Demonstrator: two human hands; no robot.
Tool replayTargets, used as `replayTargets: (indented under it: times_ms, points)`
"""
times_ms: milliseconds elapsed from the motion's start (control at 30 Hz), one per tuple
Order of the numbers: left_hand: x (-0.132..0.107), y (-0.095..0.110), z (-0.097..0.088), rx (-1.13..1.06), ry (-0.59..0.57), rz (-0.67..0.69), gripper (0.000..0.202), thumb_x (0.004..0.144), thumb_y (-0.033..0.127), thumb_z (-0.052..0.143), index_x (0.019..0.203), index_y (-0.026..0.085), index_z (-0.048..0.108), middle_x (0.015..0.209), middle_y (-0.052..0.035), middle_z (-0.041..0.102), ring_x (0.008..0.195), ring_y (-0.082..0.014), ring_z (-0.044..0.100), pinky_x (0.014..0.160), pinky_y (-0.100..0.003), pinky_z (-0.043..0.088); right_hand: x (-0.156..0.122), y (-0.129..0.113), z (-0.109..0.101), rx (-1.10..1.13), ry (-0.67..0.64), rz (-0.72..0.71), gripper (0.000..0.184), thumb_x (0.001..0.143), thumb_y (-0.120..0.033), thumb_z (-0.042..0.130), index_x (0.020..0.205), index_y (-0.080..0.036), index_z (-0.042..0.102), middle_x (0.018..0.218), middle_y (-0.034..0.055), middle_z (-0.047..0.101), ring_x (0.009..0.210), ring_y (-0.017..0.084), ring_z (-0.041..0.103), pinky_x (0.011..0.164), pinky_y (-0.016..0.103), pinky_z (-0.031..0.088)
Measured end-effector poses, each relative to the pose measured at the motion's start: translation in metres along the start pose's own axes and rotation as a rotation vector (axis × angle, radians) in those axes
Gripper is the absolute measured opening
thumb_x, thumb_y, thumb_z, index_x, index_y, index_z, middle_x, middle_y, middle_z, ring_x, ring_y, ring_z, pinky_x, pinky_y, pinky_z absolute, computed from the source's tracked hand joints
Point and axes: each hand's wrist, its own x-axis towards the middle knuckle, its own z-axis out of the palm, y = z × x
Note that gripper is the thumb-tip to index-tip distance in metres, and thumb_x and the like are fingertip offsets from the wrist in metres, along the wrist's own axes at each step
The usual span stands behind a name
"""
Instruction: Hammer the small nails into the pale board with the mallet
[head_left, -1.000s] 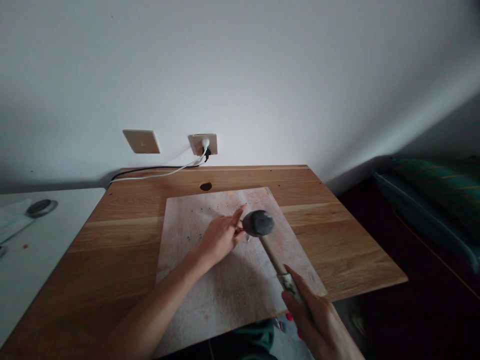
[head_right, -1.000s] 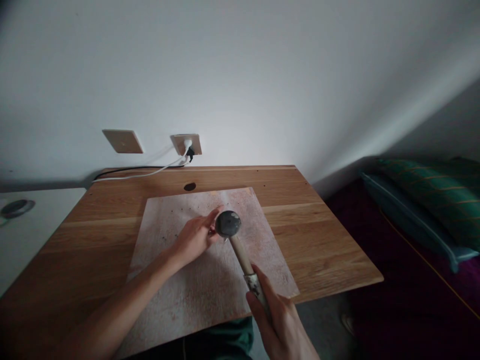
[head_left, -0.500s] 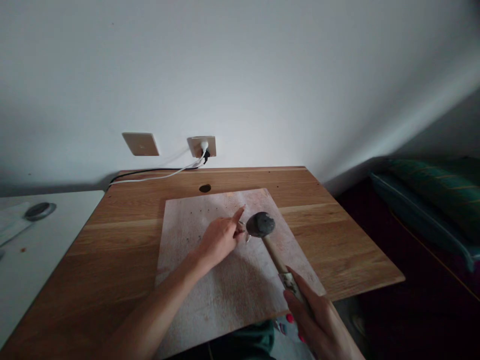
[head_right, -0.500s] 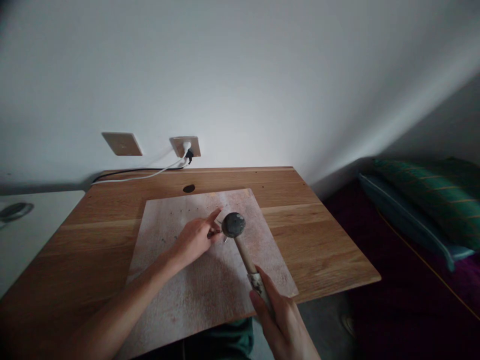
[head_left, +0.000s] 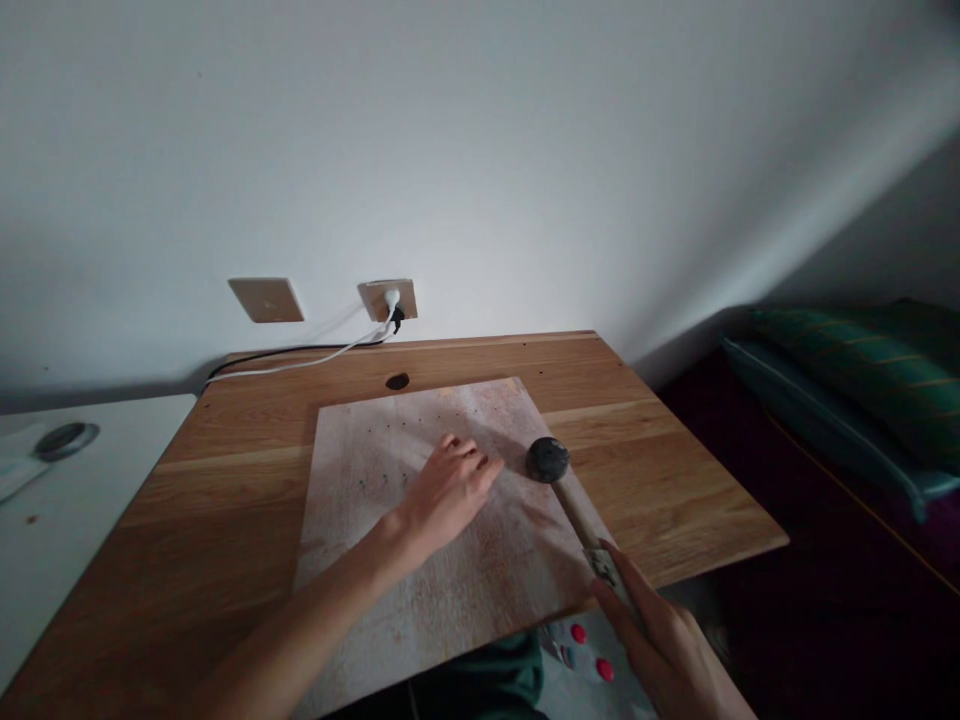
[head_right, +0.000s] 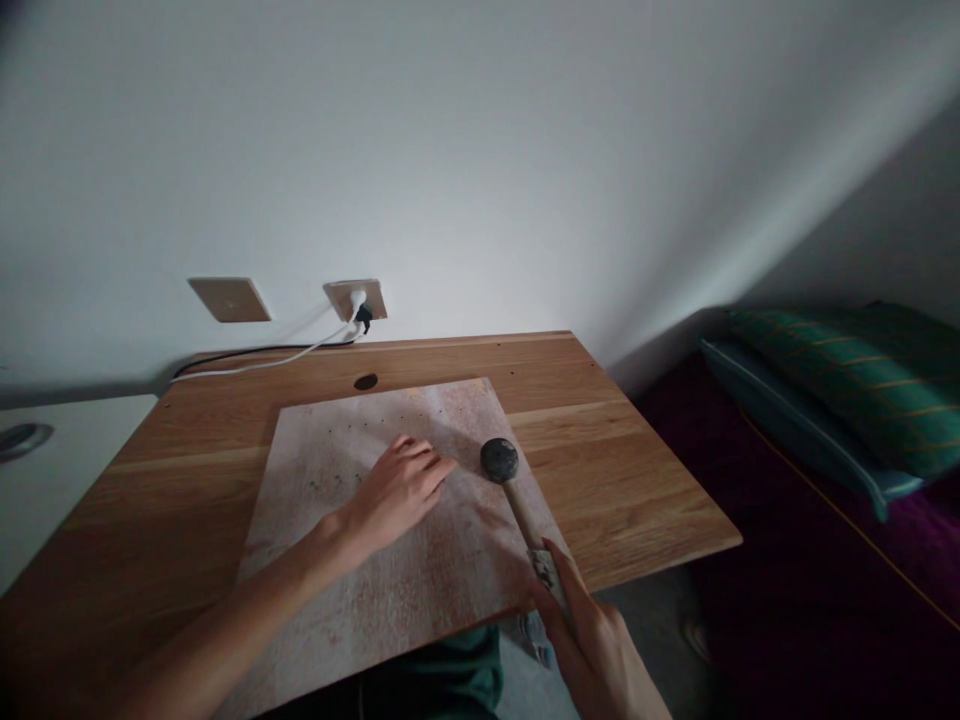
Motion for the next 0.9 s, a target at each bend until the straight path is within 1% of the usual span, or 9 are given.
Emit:
replayTargets:
  times_ms: [100, 200, 333, 433, 500, 633, 700, 800, 900]
  points:
    - [0.005, -0.001, 0.003, -0.053, 0.022, -0.005, 0.016, 0.096, 0.006, 0.062, 0.099, 0.018, 0.072, 0.093, -0.0072, 0.074, 0.096, -0.0259, 0.070, 0.091, -0.042, 0.051, 0.003, 0.006, 0.003, -0.033, -0.019, -0.046, 0.067, 0.103, -0.066, 0.050, 0.150, -0.020, 0.065, 0.115, 0.0137, 0.087, 0.114, 0.035, 0.081, 0.095, 0.036, 0.063]
    - [0.010, -0.010, 0.005, -0.220, 0.101, -0.105, 0.017, 0.093, 0.006, 0.064, 0.093, 0.019, 0.075, 0.095, -0.0054, 0.073, 0.090, -0.0209, 0.071, 0.089, -0.037, 0.054, 0.004, 0.005, 0.007, -0.034, -0.044, -0.063, 0.072, 0.105, -0.067, 0.045, 0.152, -0.015, 0.062, 0.114, 0.0160, 0.086, 0.111, 0.035, 0.082, 0.101, 0.038, 0.060]
    - [0.016, -0.028, 0.004, -0.482, 0.159, -0.219, 0.022, 0.090, 0.001, 0.065, 0.094, 0.018, 0.078, 0.096, -0.0041, 0.073, 0.085, -0.0164, 0.072, 0.082, -0.029, 0.057, 0.003, 0.002, 0.007, -0.050, -0.094, -0.061, 0.077, 0.106, -0.069, 0.044, 0.153, -0.012, 0.061, 0.069, 0.0070, 0.082, 0.069, 0.031, 0.083, 0.078, 0.035, 0.065]
    - [0.019, -0.034, 0.003, -0.520, 0.163, -0.196, 0.021, 0.090, 0.003, 0.066, 0.092, 0.018, 0.079, 0.103, -0.0063, 0.075, 0.094, -0.0181, 0.073, 0.088, -0.031, 0.060, 0.004, 0.000, 0.004, -0.066, -0.124, -0.040, 0.073, 0.107, -0.065, 0.042, 0.155, -0.013, 0.060, 0.058, 0.0016, 0.074, 0.048, 0.027, 0.075, 0.059, 0.031, 0.062]
    - [0.020, -0.034, 0.004, -0.537, 0.208, -0.204, 0.023, 0.089, 0.002, 0.065, 0.096, 0.018, 0.080, 0.112, -0.0086, 0.076, 0.100, -0.0194, 0.075, 0.094, -0.033, 0.061, 0.004, -0.003, 0.002, -0.072, -0.131, -0.032, 0.071, 0.107, -0.063, 0.043, 0.155, -0.014, 0.060, 0.059, 0.0019, 0.075, 0.045, 0.026, 0.073, 0.055, 0.031, 0.060]
    - [0.024, -0.026, 0.006, -0.628, 0.301, -0.276, 0.022, 0.089, 0.003, 0.064, 0.094, 0.017, 0.080, 0.120, -0.0102, 0.077, 0.088, -0.0168, 0.077, 0.090, -0.033, 0.063, 0.005, -0.006, 0.000, -0.039, -0.107, -0.066, 0.063, 0.105, -0.060, 0.048, 0.150, -0.019, 0.066, 0.060, 0.0023, 0.076, 0.054, 0.028, 0.078, 0.053, 0.029, 0.059]
    - [0.026, -0.023, 0.008, -0.643, 0.287, -0.277, 0.019, 0.088, 0.003, 0.066, 0.091, 0.017, 0.078, 0.115, -0.0091, 0.079, 0.088, -0.0174, 0.077, 0.088, -0.032, 0.063, 0.005, -0.006, -0.001, -0.021, -0.104, -0.075, 0.060, 0.105, -0.058, 0.049, 0.148, -0.021, 0.067, 0.062, 0.0026, 0.077, 0.058, 0.028, 0.080, 0.052, 0.029, 0.060]
    - [0.026, -0.021, 0.009, -0.555, 0.189, -0.273, 0.020, 0.088, 0.002, 0.066, 0.091, 0.019, 0.077, 0.098, -0.0056, 0.081, 0.090, -0.0200, 0.077, 0.087, -0.032, 0.061, 0.007, -0.004, -0.004, -0.028, -0.133, -0.072, 0.060, 0.106, -0.056, 0.048, 0.150, -0.019, 0.066, 0.065, 0.0039, 0.079, 0.062, 0.030, 0.081, 0.052, 0.030, 0.060]
    - [0.025, -0.019, 0.011, -0.396, 0.095, -0.299, 0.017, 0.090, 0.006, 0.067, 0.092, 0.020, 0.077, 0.092, -0.0049, 0.081, 0.087, -0.0222, 0.076, 0.084, -0.033, 0.059, 0.011, -0.005, -0.008, -0.051, -0.164, -0.096, 0.062, 0.105, -0.055, 0.048, 0.150, -0.016, 0.065, 0.084, 0.0097, 0.085, 0.074, 0.031, 0.084, 0.061, 0.032, 0.063]
